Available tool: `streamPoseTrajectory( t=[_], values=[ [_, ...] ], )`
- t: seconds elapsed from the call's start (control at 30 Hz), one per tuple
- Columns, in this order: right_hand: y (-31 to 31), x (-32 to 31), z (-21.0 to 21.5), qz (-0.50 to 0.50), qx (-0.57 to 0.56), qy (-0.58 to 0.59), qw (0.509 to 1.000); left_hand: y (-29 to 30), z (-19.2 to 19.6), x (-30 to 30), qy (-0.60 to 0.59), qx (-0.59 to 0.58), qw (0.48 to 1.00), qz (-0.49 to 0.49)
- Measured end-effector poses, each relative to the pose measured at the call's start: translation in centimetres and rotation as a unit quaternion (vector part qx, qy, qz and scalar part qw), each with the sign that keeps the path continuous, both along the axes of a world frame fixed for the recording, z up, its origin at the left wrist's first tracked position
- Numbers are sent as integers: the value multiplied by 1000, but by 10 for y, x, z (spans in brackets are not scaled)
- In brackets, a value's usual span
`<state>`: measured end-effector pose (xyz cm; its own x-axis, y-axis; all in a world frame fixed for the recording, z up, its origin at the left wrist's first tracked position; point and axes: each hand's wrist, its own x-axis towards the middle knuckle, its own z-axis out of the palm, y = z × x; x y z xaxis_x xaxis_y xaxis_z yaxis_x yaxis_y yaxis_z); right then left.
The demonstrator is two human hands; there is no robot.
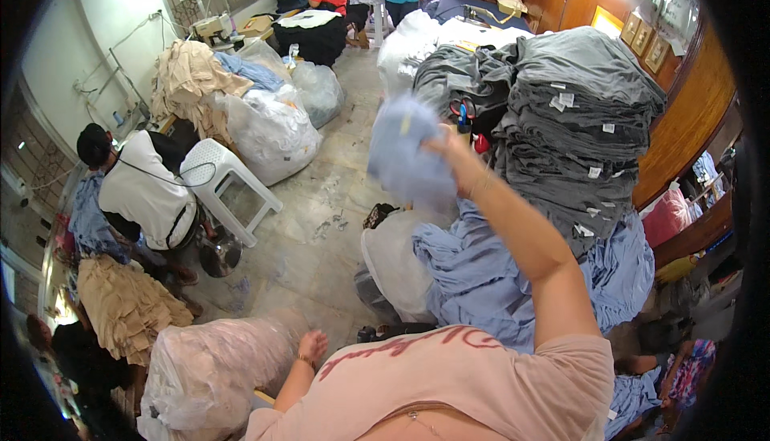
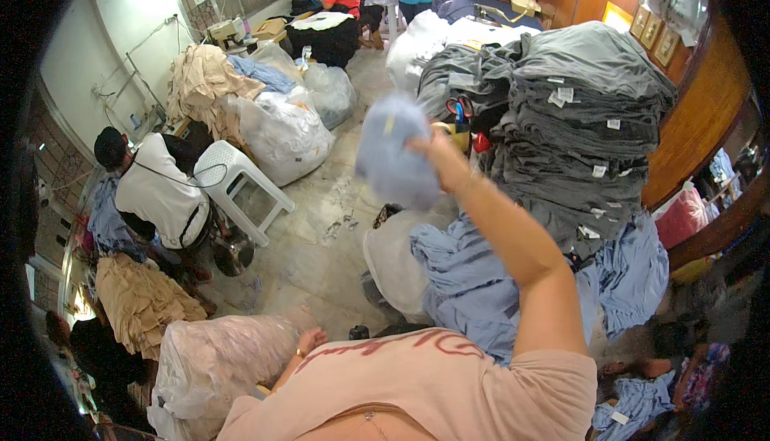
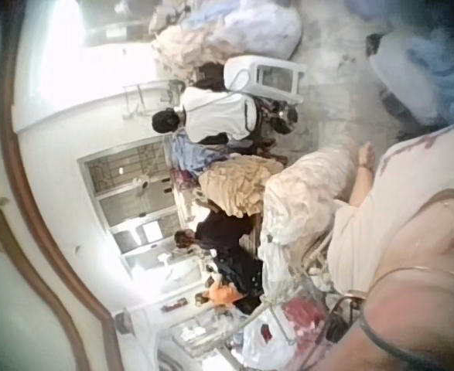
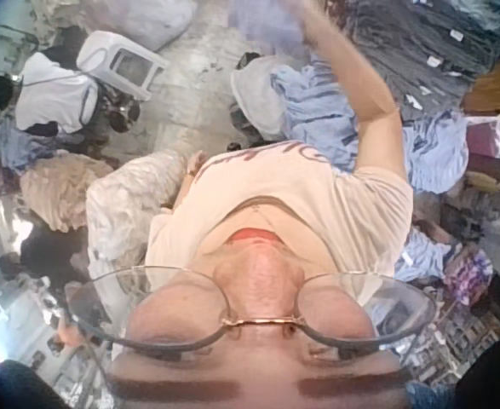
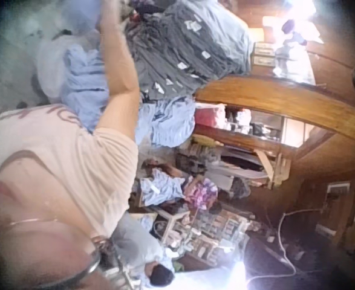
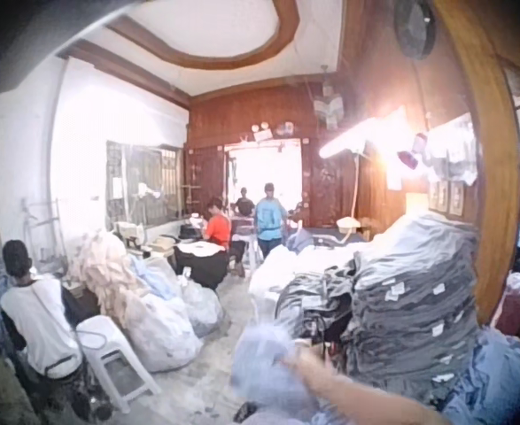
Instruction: The person picks up individual shirts from a large pile, removes tags or trimmings, folds them, and places them into a separate finished pile.
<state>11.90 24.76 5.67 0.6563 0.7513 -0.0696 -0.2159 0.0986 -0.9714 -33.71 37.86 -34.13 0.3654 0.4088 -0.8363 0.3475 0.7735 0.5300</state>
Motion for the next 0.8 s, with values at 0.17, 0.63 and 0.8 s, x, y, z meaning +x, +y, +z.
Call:
streamPoseTrajectory(
  t=[0.17, 0.63, 0.8],
  values=[
    [7, -102, -141, 160, -249, 58, 953, -5, -71, -82, 111, -9, 994, -3],
    [242, 100, 110, -112, 438, 156, 878, 26, -10, -32, 12, 34, 999, 32],
    [248, 25, 200, 304, 342, -57, 888, 45, -30, -14, -4, -32, 997, 65]
  ],
)
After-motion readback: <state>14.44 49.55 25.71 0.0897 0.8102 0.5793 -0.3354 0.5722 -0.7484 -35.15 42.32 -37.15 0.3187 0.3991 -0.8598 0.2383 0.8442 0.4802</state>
